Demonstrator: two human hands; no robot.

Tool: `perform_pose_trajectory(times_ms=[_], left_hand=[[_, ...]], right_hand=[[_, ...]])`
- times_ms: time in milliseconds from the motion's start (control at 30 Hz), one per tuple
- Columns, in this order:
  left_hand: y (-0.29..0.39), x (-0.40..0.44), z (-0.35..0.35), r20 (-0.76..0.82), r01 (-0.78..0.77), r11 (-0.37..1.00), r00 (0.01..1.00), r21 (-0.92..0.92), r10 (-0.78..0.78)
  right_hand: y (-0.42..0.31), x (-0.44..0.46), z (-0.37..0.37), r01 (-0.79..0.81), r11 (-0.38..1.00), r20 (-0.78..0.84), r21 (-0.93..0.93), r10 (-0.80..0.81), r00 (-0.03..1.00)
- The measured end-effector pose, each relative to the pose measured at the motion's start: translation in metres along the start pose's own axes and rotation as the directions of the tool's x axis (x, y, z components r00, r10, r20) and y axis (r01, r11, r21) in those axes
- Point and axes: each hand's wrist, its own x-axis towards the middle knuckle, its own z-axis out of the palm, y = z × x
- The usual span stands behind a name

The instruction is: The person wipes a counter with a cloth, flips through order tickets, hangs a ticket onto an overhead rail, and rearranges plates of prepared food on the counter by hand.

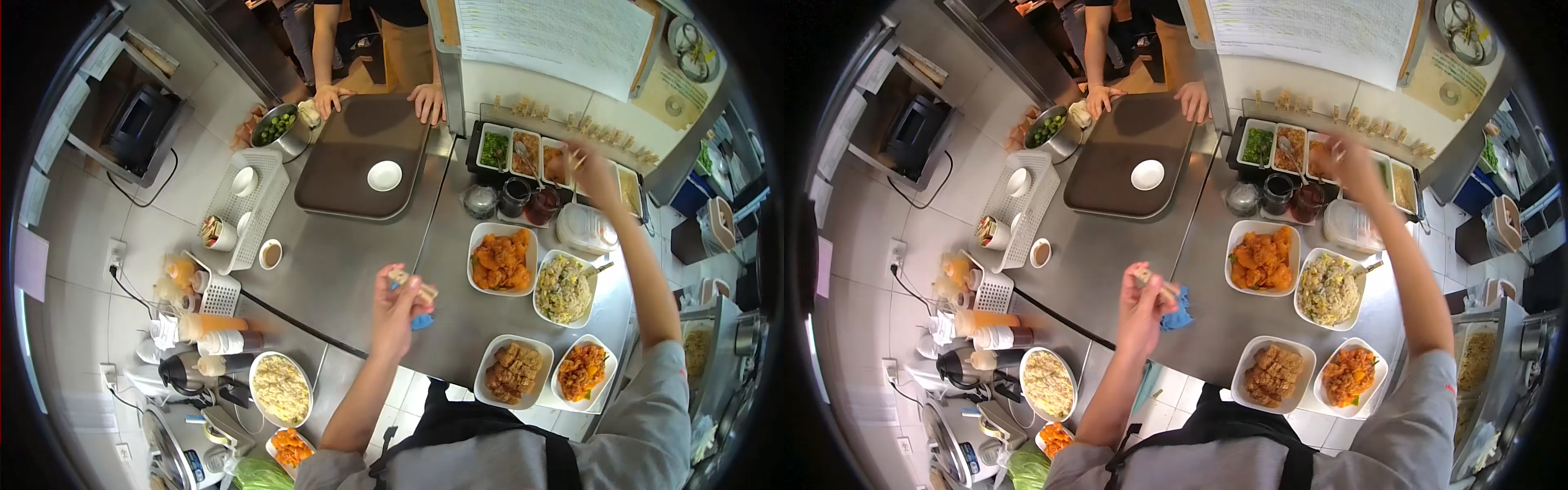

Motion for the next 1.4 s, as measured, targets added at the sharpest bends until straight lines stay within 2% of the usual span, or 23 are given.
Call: perform_pose_trajectory(times_ms=[33, 67, 100, 167, 233, 367, 467, 533, 567, 600, 700, 800, 867, 933, 1033, 1100, 1133, 1167, 1200, 1233, 1300, 1333, 1400], left_hand=[[-0.009, 0.003, 0.011, 0.002, 0.004, 0.999, 1.0, -0.053, -0.004], [-0.019, 0.008, 0.021, -0.01, 0.017, 0.997, 1.0, -0.072, -0.018], [-0.03, 0.012, 0.032, -0.019, 0.029, 0.995, 0.999, -0.093, -0.031], [-0.042, 0.013, 0.053, -0.031, 0.046, 0.988, 0.998, -0.15, -0.051], [-0.044, 0.009, 0.07, -0.035, 0.056, 0.974, 0.997, -0.219, -0.065], [-0.044, 0.008, 0.08, 0.035, 0.07, 0.996, 0.997, -0.056, -0.069], [-0.048, 0.007, 0.077, 0.083, -0.032, 0.999, 0.996, -0.026, 0.034], [-0.047, 0.002, 0.061, 0.069, -0.002, 0.998, 0.998, 0.066, -0.003], [-0.047, -0.002, 0.05, 0.06, 0.015, 0.994, 0.998, 0.11, -0.021], [-0.05, -0.007, 0.037, 0.033, 0.024, 0.991, 0.999, 0.13, -0.028], [-0.065, -0.028, -0.01, -0.081, 0.035, 0.985, 0.997, 0.171, -0.021], [-0.079, -0.062, -0.05, -0.254, 0.021, 0.98, 0.967, 0.196, 0.03], [-0.083, -0.088, -0.069, -0.361, 0.032, 0.967, 0.93, 0.251, 0.063], [-0.086, -0.111, -0.083, -0.414, 0.032, 0.963, 0.906, 0.266, 0.084], [-0.087, -0.131, -0.09, -0.464, 0.029, 0.951, 0.877, 0.309, 0.125], [-0.09, -0.141, -0.095, -0.47, 0.004, 0.932, 0.864, 0.362, 0.179], [-0.092, -0.142, -0.097, -0.435, -0.05, 0.911, 0.867, 0.41, 0.243], [-0.091, -0.139, -0.096, -0.385, -0.041, 0.847, 0.878, 0.53, 0.284], [-0.086, -0.134, -0.095, -0.349, -0.032, 0.767, 0.878, 0.641, 0.328], [-0.076, -0.126, -0.088, -0.311, -0.011, 0.741, 0.903, 0.672, 0.296], [-0.064, -0.098, -0.085, -0.112, -0.08, 0.357, 0.867, 0.931, 0.486], [-0.068, -0.08, -0.092, 0.018, -0.129, 0.163, 0.834, 0.978, 0.552], [-0.071, -0.045, -0.094, 0.106, -0.139, 0.007, 0.786, 0.99, 0.61]], right_hand=[[-0.018, -0.032, 0.021, -0.041, 0.983, 0.27, 0.179, -0.009, 0.963], [-0.058, -0.068, 0.036, -0.019, 0.925, 0.349, 0.379, -0.123, 0.929], [-0.102, -0.096, 0.032, 0.033, 0.968, 0.436, 0.249, -0.142, 0.888], [-0.127, -0.132, 0.048, 0.112, 0.912, 0.425, 0.395, -0.29, 0.858], [-0.126, -0.139, 0.053, 0.011, 0.9, 0.388, 0.437, -0.2, 0.9], [-0.119, -0.131, 0.034, -0.175, 0.847, 0.436, 0.501, -0.073, 0.897], [-0.099, -0.107, 0.019, -0.21, 0.816, 0.407, 0.538, -0.034, 0.913], [-0.09, -0.075, -0.001, -0.024, 0.886, 0.217, 0.463, -0.087, 0.972], [-0.08, -0.052, -0.014, 0.146, 0.957, 0.097, 0.25, -0.175, 0.98], [-0.085, -0.033, -0.031, 0.169, 0.985, 0.026, -0.017, -0.169, 0.985], [-0.01, 0.045, -0.036, 0.2, 0.971, -0.096, -0.13, -0.213, 0.972], [0.023, 0.09, -0.038, 0.315, 0.897, -0.016, -0.31, -0.336, 0.942], [0.035, 0.112, -0.034, 0.302, 0.872, 0.028, -0.385, -0.316, 0.948], [0.033, 0.119, -0.026, 0.303, 0.875, 0.024, -0.377, -0.318, 0.948], [0.077, 0.149, -0.007, 0.409, 0.745, 0.139, -0.527, -0.399, 0.906], [0.067, 0.15, -0.001, 0.329, 0.806, 0.166, -0.493, -0.284, 0.944], [0.064, 0.146, 0.001, 0.333, 0.765, 0.122, -0.551, -0.322, 0.939], [0.063, 0.142, 0.001, 0.343, 0.722, 0.079, -0.601, -0.374, 0.924], [0.065, 0.142, -0.004, 0.442, 0.733, 0.161, -0.517, -0.424, 0.891], [0.113, 0.164, 0.005, 0.639, 0.491, 0.139, -0.593, -0.719, 0.681], [0.116, 0.168, 0.002, 0.611, 0.451, 0.096, -0.651, -0.749, 0.656], [0.076, 0.145, 0.003, 0.426, 0.59, 0.067, -0.686, -0.532, 0.844], [0.011, 0.103, 0.022, 0.43, 0.618, 0.093, -0.658, -0.5, 0.861]])
